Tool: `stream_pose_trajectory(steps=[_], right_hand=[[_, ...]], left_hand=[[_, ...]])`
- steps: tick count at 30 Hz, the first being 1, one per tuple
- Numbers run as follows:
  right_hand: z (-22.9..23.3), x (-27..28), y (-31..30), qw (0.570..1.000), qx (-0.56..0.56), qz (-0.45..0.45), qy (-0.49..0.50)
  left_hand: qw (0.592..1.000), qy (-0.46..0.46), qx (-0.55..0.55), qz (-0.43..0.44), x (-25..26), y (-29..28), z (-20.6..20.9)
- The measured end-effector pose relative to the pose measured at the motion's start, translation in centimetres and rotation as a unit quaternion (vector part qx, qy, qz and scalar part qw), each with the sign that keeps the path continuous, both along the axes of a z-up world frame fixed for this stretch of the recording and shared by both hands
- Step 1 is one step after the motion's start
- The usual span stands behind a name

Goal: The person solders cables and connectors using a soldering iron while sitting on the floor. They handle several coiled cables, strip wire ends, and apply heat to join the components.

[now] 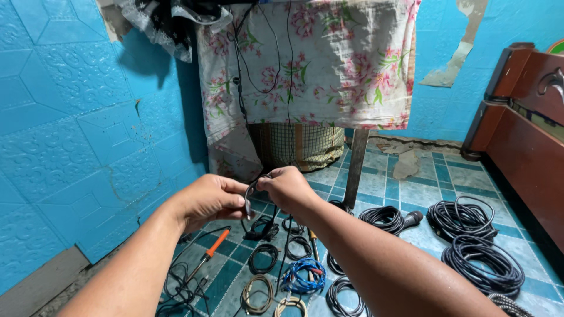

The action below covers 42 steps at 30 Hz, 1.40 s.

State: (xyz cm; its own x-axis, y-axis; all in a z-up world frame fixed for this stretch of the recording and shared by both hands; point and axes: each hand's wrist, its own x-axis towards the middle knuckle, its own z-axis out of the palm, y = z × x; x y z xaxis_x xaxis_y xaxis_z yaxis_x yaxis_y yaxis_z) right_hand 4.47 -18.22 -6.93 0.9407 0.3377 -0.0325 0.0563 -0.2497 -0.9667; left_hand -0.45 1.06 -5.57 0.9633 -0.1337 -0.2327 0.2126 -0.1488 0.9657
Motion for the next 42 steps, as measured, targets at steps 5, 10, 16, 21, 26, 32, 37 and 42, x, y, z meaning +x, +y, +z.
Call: stream_pose_trajectory(steps=[5, 10, 16, 21, 26, 32, 37, 42], right_hand=[[0.6, 0.0, -0.1, 0.996, 0.052, 0.055, 0.055], [1.0, 0.2, 0.4, 0.981, 0.101, 0.098, 0.136], [1.1, 0.5, 0.1, 0.969, 0.102, 0.121, 0.189], [1.1, 1.0, -1.0, 0.97, 0.096, 0.128, 0.184], [0.5, 1.4, -0.7, 0.994, -0.022, 0.064, 0.091], [0.2, 1.0, 1.1, 0.973, -0.184, -0.028, -0.139], [-1.0, 2.0, 0.2, 0.972, -0.169, 0.025, -0.16], [-1.6, 2.5, -0.3, 0.969, -0.153, 0.125, -0.151]], left_hand=[[0.995, -0.028, 0.08, 0.048, 0.4, 0.0, -0.1], [0.966, -0.147, 0.205, 0.063, 1.7, 0.2, -1.6], [0.859, -0.339, 0.378, 0.064, 1.2, 0.2, -2.1], [0.939, -0.193, 0.278, 0.054, 0.7, -0.2, -1.3], [0.83, -0.265, 0.49, 0.026, 0.8, -1.0, -1.5], [0.707, -0.335, 0.623, -0.023, 1.5, -1.7, -2.7], [0.842, -0.148, 0.517, -0.044, 2.0, -1.2, -2.9], [0.948, -0.081, 0.292, -0.096, 2.6, 0.0, -2.9]])
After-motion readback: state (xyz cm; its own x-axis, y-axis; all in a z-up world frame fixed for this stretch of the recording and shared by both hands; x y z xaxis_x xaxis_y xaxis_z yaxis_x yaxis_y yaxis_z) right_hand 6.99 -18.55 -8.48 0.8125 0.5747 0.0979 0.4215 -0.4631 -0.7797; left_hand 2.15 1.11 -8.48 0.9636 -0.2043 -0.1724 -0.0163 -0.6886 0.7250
